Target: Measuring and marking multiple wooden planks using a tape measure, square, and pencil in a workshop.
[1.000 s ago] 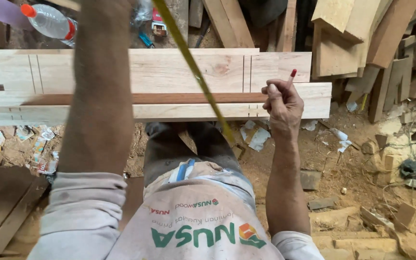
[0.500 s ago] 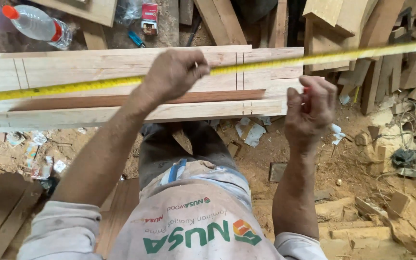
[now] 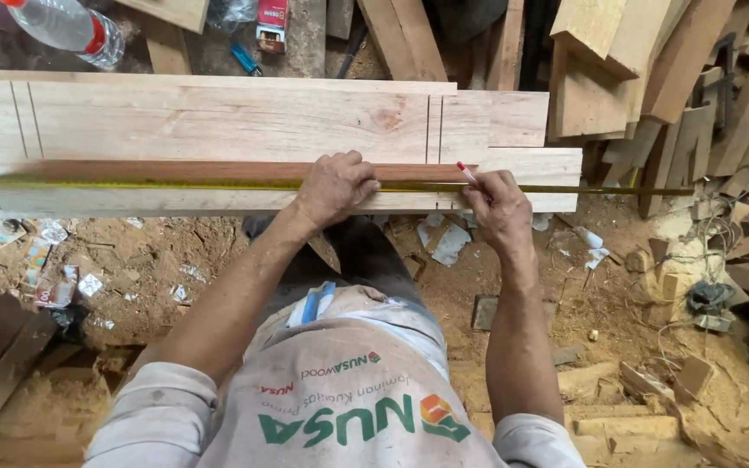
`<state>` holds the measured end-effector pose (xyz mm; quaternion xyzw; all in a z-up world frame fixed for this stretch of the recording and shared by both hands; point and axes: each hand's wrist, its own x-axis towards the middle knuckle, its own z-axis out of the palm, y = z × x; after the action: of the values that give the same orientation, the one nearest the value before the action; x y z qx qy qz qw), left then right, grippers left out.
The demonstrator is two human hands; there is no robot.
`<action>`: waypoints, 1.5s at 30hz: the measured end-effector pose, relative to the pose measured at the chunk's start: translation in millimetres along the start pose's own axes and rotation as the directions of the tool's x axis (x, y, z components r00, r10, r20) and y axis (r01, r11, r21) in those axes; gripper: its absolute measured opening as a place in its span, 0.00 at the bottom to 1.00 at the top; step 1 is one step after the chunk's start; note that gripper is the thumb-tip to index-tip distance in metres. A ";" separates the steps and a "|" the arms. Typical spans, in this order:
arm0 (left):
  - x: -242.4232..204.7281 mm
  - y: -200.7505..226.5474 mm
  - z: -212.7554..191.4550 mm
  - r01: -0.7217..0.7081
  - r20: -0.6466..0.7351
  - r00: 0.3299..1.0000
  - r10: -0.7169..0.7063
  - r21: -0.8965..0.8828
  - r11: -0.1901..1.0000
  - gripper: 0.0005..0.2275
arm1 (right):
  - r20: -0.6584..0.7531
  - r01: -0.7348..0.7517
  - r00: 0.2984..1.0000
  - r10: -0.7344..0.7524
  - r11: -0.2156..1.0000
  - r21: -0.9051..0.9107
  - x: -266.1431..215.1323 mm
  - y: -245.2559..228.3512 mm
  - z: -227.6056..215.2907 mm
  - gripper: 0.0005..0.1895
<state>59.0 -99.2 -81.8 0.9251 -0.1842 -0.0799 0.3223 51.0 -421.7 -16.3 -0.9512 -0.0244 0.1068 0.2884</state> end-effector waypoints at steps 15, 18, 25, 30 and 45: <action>-58.8 -47.4 -26.2 0.131 -0.155 0.981 -0.118 0.081 0.988 0.15 | 0.148 -0.042 0.987 0.061 0.991 -0.130 18.7 17.3 -4.6 0.11; -71.5 -52.6 -36.7 0.148 -0.260 0.957 -0.130 0.054 0.987 0.14 | 0.132 -0.062 0.988 0.078 0.991 -0.123 18.9 11.3 -6.3 0.12; -82.5 -58.3 -30.2 0.181 -0.363 0.921 -0.140 0.083 0.980 0.15 | 0.095 -0.062 0.993 0.070 0.994 -0.090 16.4 18.4 -1.4 0.14; -80.2 -50.7 -33.0 0.153 -0.424 0.898 -0.117 0.052 0.987 0.15 | 0.020 -0.058 0.998 0.058 0.998 -0.035 11.9 14.1 -1.7 0.10; -79.2 -47.1 -35.3 0.151 -0.433 0.893 -0.118 0.042 0.988 0.14 | -0.043 -0.036 0.998 0.036 0.999 -0.002 11.3 14.2 2.7 0.09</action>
<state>9.2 -14.0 -81.4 0.9419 -0.0470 0.1105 0.3138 61.2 -430.8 -28.6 -0.9540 -0.0011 0.0914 0.2854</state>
